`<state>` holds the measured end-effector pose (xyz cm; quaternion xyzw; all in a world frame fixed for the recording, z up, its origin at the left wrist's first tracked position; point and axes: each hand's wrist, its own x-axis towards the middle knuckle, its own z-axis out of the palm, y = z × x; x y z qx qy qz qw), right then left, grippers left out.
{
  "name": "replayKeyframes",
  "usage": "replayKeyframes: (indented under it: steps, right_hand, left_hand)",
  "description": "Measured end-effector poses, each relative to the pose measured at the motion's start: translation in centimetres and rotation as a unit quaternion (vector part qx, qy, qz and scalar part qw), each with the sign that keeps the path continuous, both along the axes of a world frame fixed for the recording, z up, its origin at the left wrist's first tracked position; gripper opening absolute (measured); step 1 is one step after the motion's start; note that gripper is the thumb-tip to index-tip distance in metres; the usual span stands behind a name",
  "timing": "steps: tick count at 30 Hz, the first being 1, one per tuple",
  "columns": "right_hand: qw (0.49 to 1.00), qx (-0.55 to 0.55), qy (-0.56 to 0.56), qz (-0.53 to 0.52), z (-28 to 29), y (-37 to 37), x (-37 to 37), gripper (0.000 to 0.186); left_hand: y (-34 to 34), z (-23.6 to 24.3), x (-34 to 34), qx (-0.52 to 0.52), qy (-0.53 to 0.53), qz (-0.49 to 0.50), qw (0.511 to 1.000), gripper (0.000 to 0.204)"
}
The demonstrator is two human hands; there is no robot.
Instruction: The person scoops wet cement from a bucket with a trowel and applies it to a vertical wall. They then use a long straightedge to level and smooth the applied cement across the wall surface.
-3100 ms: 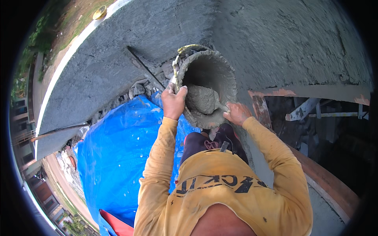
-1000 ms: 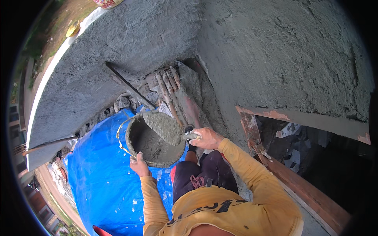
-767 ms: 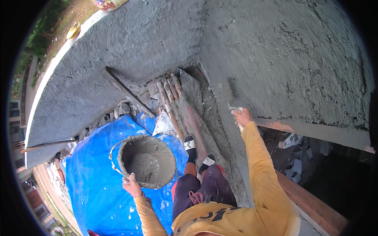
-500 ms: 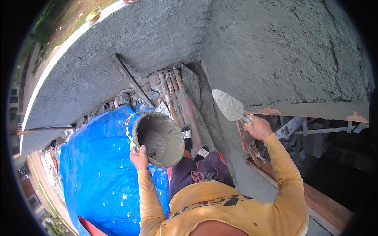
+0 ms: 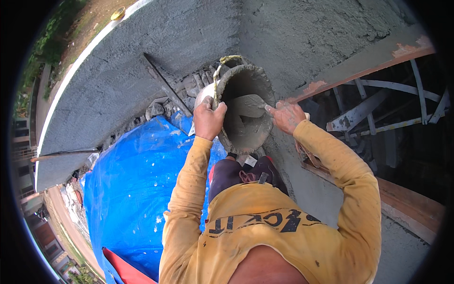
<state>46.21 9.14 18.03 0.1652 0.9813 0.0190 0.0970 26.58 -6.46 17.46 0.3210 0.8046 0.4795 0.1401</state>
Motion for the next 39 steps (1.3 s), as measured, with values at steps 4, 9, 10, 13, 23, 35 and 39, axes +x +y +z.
replayKeyframes:
  steps: [4,9,10,13,23,35,39]
  right_hand:
    - [0.991,-0.032,-0.11,-0.068,2.3,2.5,1.6,0.028]
    - [0.97,-0.193,-0.056,-0.135,-3.3,-2.6,4.8,0.038]
    - [0.952,-0.259,-0.061,-0.152,-2.8,-4.0,4.6,0.041]
    - [0.908,-0.376,-0.012,-0.185,-2.2,-6.3,5.2,0.044]
    - [0.928,-0.273,0.047,-0.248,-1.5,-6.3,7.0,0.033]
    - [0.671,-0.688,0.071,-0.268,4.4,-1.2,4.8,0.048]
    - [0.759,-0.398,0.231,-0.461,9.4,9.8,10.0,0.035]
  left_hand:
    - [1.9,4.0,2.2,-0.027,0.051,-0.108,0.993,0.027]
    - [1.6,5.1,3.9,0.02,0.048,-0.167,0.985,0.026]
    - [1.0,4.8,4.1,0.027,0.042,-0.168,0.984,0.026]
    - [-0.1,3.5,4.2,0.085,-0.063,-0.115,0.988,0.023]
    - [-4.2,-2.7,3.8,0.097,-0.201,0.086,0.971,0.016]
    - [-13.6,-10.8,-0.9,0.007,-0.127,0.208,0.97,0.028]
    - [-14.8,-9.7,-2.1,-0.049,-0.11,0.187,0.975,0.028]
